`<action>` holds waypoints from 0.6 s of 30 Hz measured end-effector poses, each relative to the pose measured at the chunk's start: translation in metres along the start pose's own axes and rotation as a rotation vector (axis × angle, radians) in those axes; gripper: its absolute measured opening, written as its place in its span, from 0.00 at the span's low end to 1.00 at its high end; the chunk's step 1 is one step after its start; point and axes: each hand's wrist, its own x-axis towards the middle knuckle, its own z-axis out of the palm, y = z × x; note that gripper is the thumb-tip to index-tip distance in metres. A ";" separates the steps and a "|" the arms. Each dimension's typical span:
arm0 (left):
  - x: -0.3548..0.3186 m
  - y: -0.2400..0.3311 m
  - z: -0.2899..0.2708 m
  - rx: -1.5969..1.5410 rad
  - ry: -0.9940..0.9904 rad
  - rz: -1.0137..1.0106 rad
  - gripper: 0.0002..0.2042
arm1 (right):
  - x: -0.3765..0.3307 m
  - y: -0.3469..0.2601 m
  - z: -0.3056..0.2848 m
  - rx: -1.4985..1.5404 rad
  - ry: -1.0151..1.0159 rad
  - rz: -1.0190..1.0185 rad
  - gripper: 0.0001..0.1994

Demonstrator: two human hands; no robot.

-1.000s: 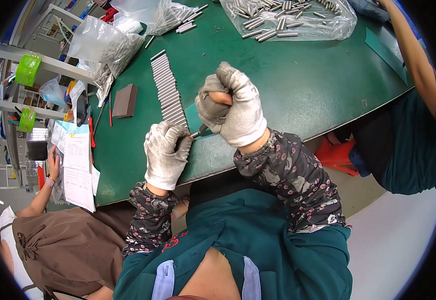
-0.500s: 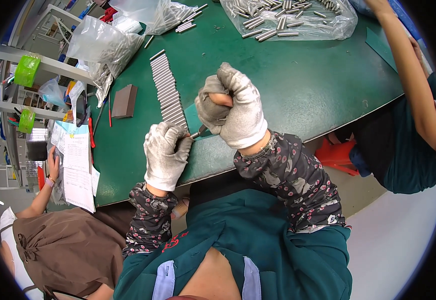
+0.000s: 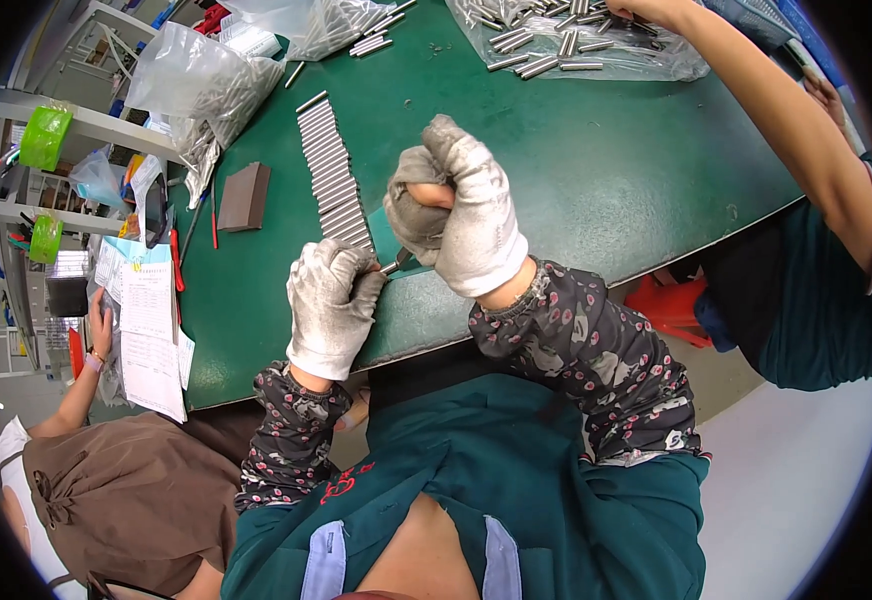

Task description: Sorting small metal cylindrical pins and using a handheld tool to polish the ends.

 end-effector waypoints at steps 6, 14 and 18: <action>0.002 -0.001 0.000 -0.021 -0.024 -0.012 0.08 | 0.002 0.005 0.010 -0.108 0.095 -0.014 0.20; 0.003 -0.002 -0.001 -0.007 -0.028 0.004 0.08 | 0.010 0.005 0.021 -0.241 0.041 -0.002 0.17; 0.001 -0.002 -0.002 0.045 -0.029 -0.007 0.07 | 0.011 0.007 0.032 -0.323 0.105 -0.075 0.19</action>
